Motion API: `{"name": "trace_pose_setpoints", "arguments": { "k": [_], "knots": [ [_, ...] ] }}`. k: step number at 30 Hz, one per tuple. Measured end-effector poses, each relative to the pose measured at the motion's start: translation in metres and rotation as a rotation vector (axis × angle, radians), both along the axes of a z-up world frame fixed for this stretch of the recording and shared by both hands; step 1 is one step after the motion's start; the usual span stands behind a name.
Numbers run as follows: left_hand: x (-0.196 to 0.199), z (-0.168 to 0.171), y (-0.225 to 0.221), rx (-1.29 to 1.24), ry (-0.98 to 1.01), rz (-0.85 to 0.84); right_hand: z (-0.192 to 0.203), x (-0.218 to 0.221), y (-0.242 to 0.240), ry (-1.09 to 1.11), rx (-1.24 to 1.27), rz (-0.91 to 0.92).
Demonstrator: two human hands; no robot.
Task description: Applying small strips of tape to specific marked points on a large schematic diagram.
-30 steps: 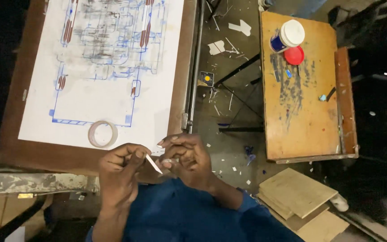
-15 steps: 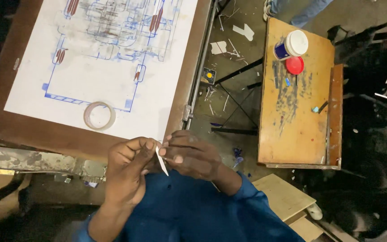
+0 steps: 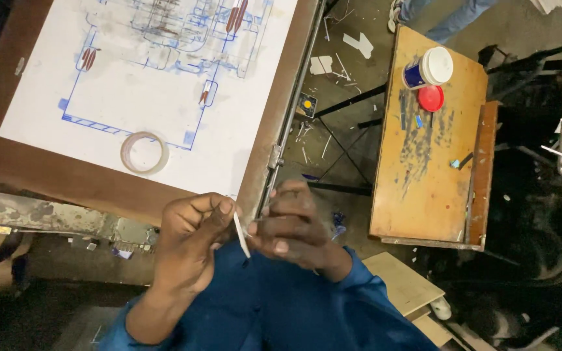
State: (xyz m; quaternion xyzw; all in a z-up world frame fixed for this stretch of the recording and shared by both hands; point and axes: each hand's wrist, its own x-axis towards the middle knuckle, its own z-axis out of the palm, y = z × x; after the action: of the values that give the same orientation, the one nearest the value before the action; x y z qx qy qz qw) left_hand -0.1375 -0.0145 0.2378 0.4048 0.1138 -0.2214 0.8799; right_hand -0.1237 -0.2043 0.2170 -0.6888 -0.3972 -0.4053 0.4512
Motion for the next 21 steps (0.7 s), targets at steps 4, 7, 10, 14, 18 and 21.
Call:
{"name": "trace_pose_setpoints", "arguments": {
  "k": [4, 7, 10, 14, 18, 21],
  "knots": [
    [0.001, -0.001, 0.000, 0.015, -0.003, -0.019, 0.020, -0.003, -0.011, 0.255, -0.291, -0.014],
    [0.002, -0.002, -0.001, 0.035, -0.004, -0.021, 0.018, -0.001, -0.010, 0.265, -0.256, -0.011],
    [0.000, -0.005, 0.000, 0.049, 0.006, -0.018, 0.012, -0.001, -0.009, 0.200, -0.318, -0.040],
    [0.000, -0.013, 0.001, 0.028, 0.004, 0.012, 0.004, -0.013, -0.007, 0.203, -0.233, 0.058],
    [0.003, -0.021, 0.006, -0.017, -0.034, 0.152, -0.042, -0.029, -0.003, 0.047, 0.017, 0.086],
    [-0.003, -0.024, 0.003, -0.053, -0.035, 0.228, -0.020, -0.024, 0.012, 0.467, 0.201, 0.236]
  ]
}}
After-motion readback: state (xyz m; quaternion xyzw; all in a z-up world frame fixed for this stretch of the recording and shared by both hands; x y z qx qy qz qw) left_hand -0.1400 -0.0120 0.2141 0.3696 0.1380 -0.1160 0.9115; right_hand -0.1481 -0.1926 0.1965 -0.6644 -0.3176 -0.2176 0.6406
